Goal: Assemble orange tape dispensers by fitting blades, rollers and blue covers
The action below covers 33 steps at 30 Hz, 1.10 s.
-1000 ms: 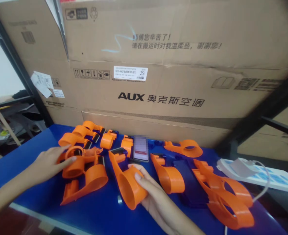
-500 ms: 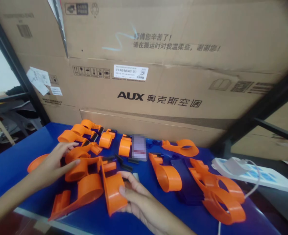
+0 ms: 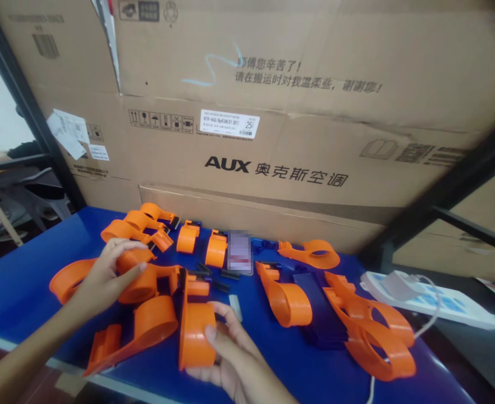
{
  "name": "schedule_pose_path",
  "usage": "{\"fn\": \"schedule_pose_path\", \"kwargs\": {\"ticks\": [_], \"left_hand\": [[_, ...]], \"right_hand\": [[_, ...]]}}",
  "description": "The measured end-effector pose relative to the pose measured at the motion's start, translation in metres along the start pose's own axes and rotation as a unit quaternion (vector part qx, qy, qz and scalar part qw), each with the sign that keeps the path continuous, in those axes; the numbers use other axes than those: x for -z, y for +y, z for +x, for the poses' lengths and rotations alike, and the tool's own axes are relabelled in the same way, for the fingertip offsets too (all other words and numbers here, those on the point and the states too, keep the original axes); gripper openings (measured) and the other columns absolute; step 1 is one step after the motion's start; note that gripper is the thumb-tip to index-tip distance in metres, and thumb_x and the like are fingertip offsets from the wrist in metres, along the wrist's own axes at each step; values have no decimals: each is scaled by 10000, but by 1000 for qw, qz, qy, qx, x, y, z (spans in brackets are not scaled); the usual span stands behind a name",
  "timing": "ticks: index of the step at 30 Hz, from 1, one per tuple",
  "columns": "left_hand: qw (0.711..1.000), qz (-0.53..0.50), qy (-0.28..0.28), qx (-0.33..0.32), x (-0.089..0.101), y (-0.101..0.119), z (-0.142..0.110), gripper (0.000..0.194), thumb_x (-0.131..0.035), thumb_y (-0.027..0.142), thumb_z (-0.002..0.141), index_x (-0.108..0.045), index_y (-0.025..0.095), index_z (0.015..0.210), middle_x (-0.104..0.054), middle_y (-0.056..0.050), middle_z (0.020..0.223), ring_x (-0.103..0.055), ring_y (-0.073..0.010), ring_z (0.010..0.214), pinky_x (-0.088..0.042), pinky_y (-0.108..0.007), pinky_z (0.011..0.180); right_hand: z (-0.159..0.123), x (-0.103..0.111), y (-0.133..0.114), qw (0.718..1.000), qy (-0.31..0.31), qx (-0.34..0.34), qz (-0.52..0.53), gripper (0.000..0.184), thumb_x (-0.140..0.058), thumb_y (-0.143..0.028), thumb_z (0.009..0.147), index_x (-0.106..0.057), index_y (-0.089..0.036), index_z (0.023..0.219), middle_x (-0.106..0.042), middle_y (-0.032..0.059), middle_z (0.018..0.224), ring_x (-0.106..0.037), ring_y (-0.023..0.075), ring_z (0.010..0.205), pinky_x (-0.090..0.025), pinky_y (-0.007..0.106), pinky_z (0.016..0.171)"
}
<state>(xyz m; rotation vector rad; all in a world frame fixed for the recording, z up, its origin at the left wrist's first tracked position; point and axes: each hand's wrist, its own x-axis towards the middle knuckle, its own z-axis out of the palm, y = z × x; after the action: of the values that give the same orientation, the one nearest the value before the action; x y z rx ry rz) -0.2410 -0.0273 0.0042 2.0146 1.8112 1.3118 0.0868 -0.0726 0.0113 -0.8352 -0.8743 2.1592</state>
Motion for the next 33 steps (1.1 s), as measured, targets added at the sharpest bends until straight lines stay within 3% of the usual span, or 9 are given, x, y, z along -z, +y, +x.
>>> {"fn": "schedule_pose_path", "kwargs": {"ticks": [4, 8, 13, 17, 20, 24, 27, 31, 33], "left_hand": [[1000, 10, 18, -13, 0, 2, 1, 381, -685, 475, 863, -671, 293, 1198, -608, -73, 1168, -578, -314, 1161, -462, -500, 1060], [998, 36, 38, -32, -5, 2, -3, 329, -656, 444, 885, -679, 273, 1165, -531, -81, 1140, -545, -309, 1139, -464, -501, 1049], [994, 56, 90, -18, -20, 8, -10, 262, -608, 451, 901, -707, 267, 1058, -537, -94, 1111, -557, -328, 1090, -484, -525, 1002], [986, 96, 134, -37, -27, 14, -8, 211, -614, 434, 903, -735, 295, 1008, -588, -104, 1068, -554, -357, 1094, -418, -603, 1040], [982, 101, 157, -41, -29, 18, -4, 207, -613, 452, 906, -741, 301, 964, -598, -108, 1055, -562, -367, 1103, -401, -610, 1052], [979, 95, 180, -25, -27, 18, -4, 246, -590, 475, 913, -737, 282, 956, -584, -104, 1089, -538, -381, 1144, -410, -595, 1041], [978, 95, 182, -28, -18, 23, -4, 245, -564, 449, 939, -724, 266, 970, -572, -84, 1054, -525, -379, 1147, -394, -601, 1046], [974, 84, 209, -35, -5, 52, -5, 217, -585, 435, 938, -713, 262, 919, -541, -64, 1053, -521, -362, 1124, -407, -590, 1027], [971, 49, 227, -48, -5, 74, -9, 153, -618, 410, 929, -698, 281, 909, -499, -56, 1090, -519, -337, 1104, -432, -558, 1002]], "right_hand": [[8, 0, 18, 1000, 18, -15, 9, 772, -879, -550, 725, -444, -317, 1318, -576, 88, 1316, -714, 307, 1072, -616, 498, 854], [18, -4, 16, 999, 18, -14, -23, 888, -875, -583, 717, -392, -311, 1411, -581, 114, 1321, -721, 313, 1030, -633, 509, 801], [27, -18, 4, 999, 30, 13, -29, 829, -775, -566, 853, -357, -308, 1521, -611, 120, 1370, -699, 280, 1126, -571, 519, 973], [33, -25, 0, 999, 39, 23, -9, 947, -790, -531, 856, -240, -341, 1604, -515, 111, 1535, -586, 270, 1335, -511, 504, 1073], [36, -26, -3, 998, 52, 14, -25, 950, -762, -544, 876, -206, -358, 1623, -470, 99, 1585, -596, 258, 1331, -507, 500, 1080], [36, -22, -5, 996, 53, -14, -67, 1007, -751, -559, 876, -141, -345, 1648, -437, 152, 1598, -738, 260, 1078, -580, 516, 976], [35, -16, -2, 996, 29, -22, -85, 1010, -747, -540, 878, -131, -340, 1653, -402, 178, 1611, -769, 239, 939, -632, 477, 859], [28, -11, 0, 993, 22, 12, -116, 935, -749, -502, 874, -219, -364, 1632, -325, 177, 1646, -746, 194, 847, -648, 375, 666], [22, -10, -7, 985, 35, 52, -163, 847, -715, -521, 893, -294, -341, 1606, -386, 191, 1593, -709, 169, 775, -607, 315, 536]]}}
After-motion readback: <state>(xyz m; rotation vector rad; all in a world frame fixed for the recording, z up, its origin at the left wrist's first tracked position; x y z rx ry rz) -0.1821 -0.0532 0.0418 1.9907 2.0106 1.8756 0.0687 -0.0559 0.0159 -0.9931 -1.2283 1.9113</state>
